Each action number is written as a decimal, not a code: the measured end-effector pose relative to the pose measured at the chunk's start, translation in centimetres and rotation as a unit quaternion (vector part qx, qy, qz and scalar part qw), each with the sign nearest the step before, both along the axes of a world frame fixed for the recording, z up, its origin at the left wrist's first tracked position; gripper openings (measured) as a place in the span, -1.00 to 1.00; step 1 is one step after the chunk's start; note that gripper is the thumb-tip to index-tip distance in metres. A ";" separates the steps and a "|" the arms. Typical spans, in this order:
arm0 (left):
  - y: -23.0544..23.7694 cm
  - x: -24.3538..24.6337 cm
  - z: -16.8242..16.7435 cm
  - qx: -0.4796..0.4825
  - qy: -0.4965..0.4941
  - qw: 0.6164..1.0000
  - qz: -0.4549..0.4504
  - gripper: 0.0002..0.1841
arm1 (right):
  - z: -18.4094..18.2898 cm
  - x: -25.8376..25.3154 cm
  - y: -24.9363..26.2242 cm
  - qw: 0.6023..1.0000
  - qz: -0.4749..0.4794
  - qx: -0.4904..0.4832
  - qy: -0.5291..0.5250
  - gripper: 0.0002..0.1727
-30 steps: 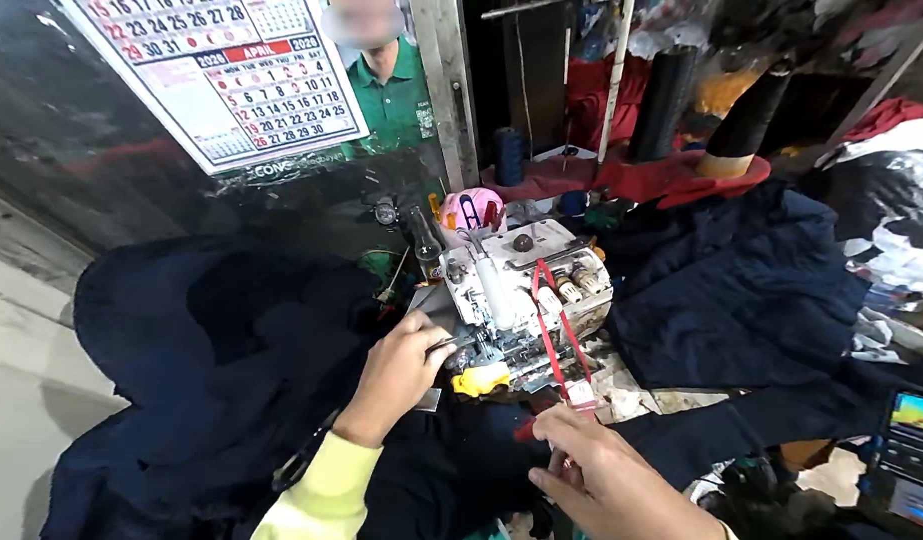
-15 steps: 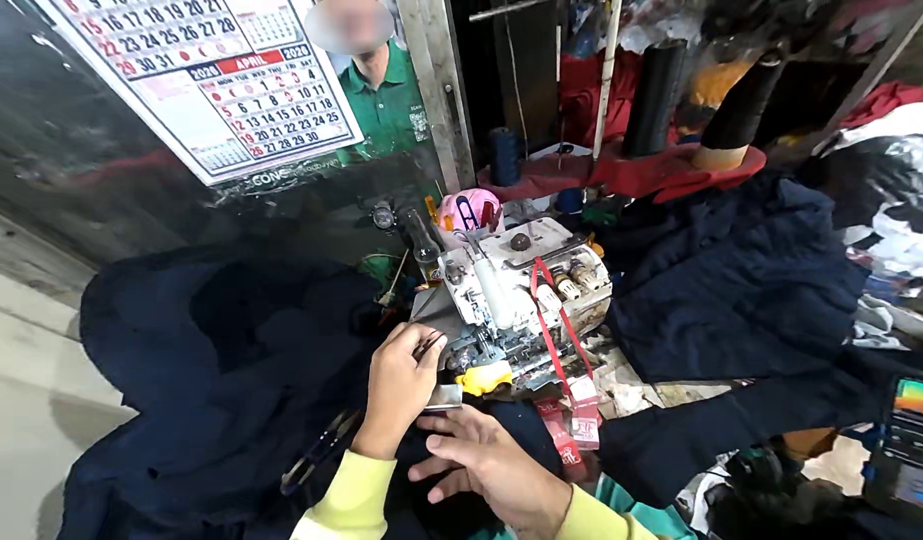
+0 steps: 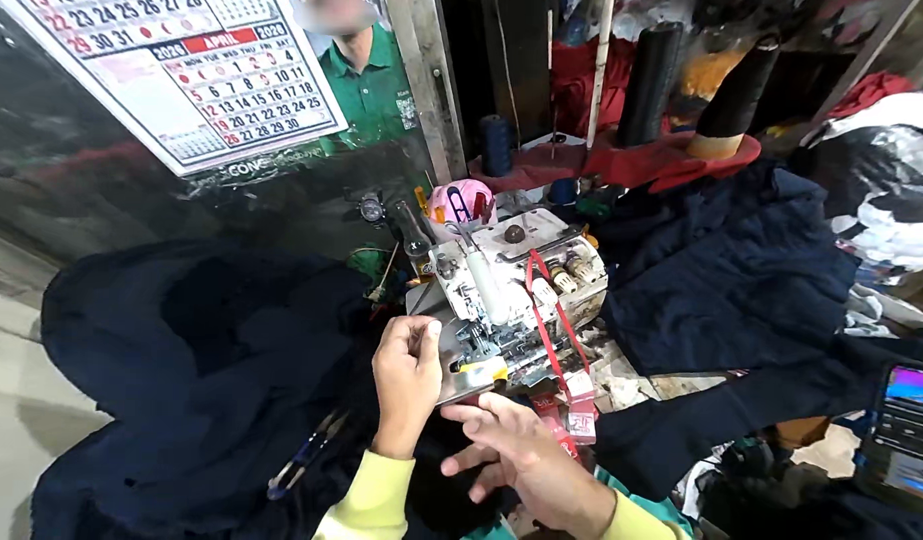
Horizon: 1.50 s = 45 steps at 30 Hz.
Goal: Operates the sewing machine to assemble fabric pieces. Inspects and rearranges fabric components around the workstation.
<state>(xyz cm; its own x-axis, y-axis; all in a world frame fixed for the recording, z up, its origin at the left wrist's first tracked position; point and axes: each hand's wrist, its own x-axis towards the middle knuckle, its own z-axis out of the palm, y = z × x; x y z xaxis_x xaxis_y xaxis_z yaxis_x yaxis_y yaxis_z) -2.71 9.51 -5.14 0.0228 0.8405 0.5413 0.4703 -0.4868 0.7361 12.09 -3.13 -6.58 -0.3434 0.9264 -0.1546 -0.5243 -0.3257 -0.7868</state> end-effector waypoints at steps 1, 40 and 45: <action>-0.1 0.2 0.0 -0.006 -0.011 1.000 0.003 -0.86 | 0.3 0.9 -0.4 0.999 0.030 0.010 -0.043 -0.53; -1.9 -6.1 1.9 -0.112 0.254 0.961 -0.002 -0.87 | 4.3 8.9 3.4 0.785 -0.133 0.173 -0.580 -0.68; -4.6 -11.4 0.0 -0.116 0.283 0.950 0.060 -0.42 | 3.5 10.8 1.5 0.843 -0.176 0.184 -0.474 -0.75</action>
